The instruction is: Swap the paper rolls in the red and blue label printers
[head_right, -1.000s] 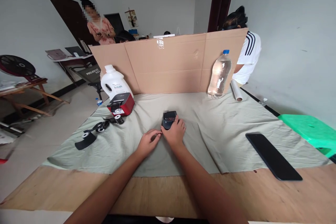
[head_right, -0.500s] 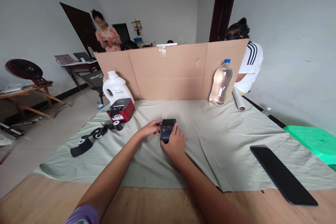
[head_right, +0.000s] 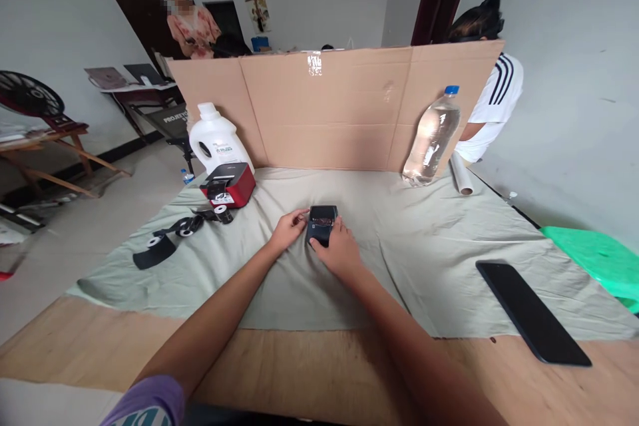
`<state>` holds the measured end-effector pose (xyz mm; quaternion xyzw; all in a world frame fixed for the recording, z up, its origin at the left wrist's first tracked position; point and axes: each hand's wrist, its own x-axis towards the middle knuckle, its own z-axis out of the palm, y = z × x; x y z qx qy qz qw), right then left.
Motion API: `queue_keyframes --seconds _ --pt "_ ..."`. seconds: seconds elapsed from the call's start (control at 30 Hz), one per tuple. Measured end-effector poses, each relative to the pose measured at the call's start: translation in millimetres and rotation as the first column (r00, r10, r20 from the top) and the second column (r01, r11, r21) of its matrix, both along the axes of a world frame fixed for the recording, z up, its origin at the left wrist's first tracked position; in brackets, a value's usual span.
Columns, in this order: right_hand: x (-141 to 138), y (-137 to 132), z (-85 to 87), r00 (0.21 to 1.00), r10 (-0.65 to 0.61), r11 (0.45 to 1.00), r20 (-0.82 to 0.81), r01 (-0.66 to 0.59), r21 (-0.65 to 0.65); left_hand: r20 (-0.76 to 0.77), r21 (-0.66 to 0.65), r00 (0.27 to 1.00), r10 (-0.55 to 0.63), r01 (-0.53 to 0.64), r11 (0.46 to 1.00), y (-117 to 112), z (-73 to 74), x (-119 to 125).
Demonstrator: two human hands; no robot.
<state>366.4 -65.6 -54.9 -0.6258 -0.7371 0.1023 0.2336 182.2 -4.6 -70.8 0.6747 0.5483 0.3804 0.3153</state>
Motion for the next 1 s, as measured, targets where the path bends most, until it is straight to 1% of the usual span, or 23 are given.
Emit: queue_keyframes --seconds 0.03,0.07,0.1,0.17,0.23,0.33,0.4,0.47,0.57,0.7,0.87,1.0 --pt "5.4 3.0 3.5 0.999 0.047 0.998 0.006 -0.047 -0.034 -0.061 0.096 0.998 0.009 -0.003 0.995 -6.9 -2.4 -0.1" --pt "11.1 6.7 6.9 0.995 0.098 0.993 0.005 -0.097 -0.068 -0.122 0.159 0.993 0.006 0.013 0.987 -13.9 -3.7 -1.1" --pt "16.9 10.8 10.1 0.989 0.148 0.984 -0.004 -0.148 -0.096 -0.177 0.186 0.984 -0.004 0.037 0.982 -20.5 -3.9 -2.7" --pt "27.7 19.6 13.6 0.974 0.22 0.967 -0.047 -0.224 -0.122 -0.252 0.195 0.968 -0.014 0.065 0.979 -30.8 -2.2 -6.4" --pt "35.8 27.3 11.4 0.962 0.254 0.96 -0.099 -0.263 -0.094 -0.295 0.196 0.956 -0.002 0.063 0.979 -36.4 0.4 -8.4" --pt "40.5 33.1 -1.7 0.965 0.225 0.974 -0.134 -0.224 0.019 -0.335 0.191 0.942 0.035 0.032 0.981 -39.1 1.3 -6.2" --pt "39.7 33.4 -12.0 0.975 0.196 0.978 -0.106 -0.187 0.088 -0.352 0.195 0.935 0.036 0.035 0.98 -39.8 -0.1 -3.8" --pt "38.0 32.1 -19.5 0.979 0.195 0.975 -0.054 -0.187 0.12 -0.361 0.207 0.932 0.022 0.057 0.977 -41.0 -1.6 -2.9" --pt "36.8 29.9 -24.1 0.978 0.207 0.969 0.008 -0.207 0.132 -0.387 0.224 0.922 0.015 0.078 0.971 -43.2 -2.2 -4.7" --pt "36.7 28.1 -24.7 0.976 0.211 0.969 0.053 -0.216 0.124 -0.463 0.215 0.886 0.019 0.092 0.972 -44.2 -2.5 -6.5" --pt "36.5 27.0 -24.8 0.974 0.221 0.97 0.058 -0.225 0.086 -0.564 0.197 0.825 0.023 0.107 0.975 -41.3 -4.7 -2.3" --pt "36.2 26.4 -24.4 0.973 0.226 0.971 0.05 -0.229 0.071 -0.581 0.161 0.814 0.01 0.102 0.982 -40.4 -0.7 0.6"
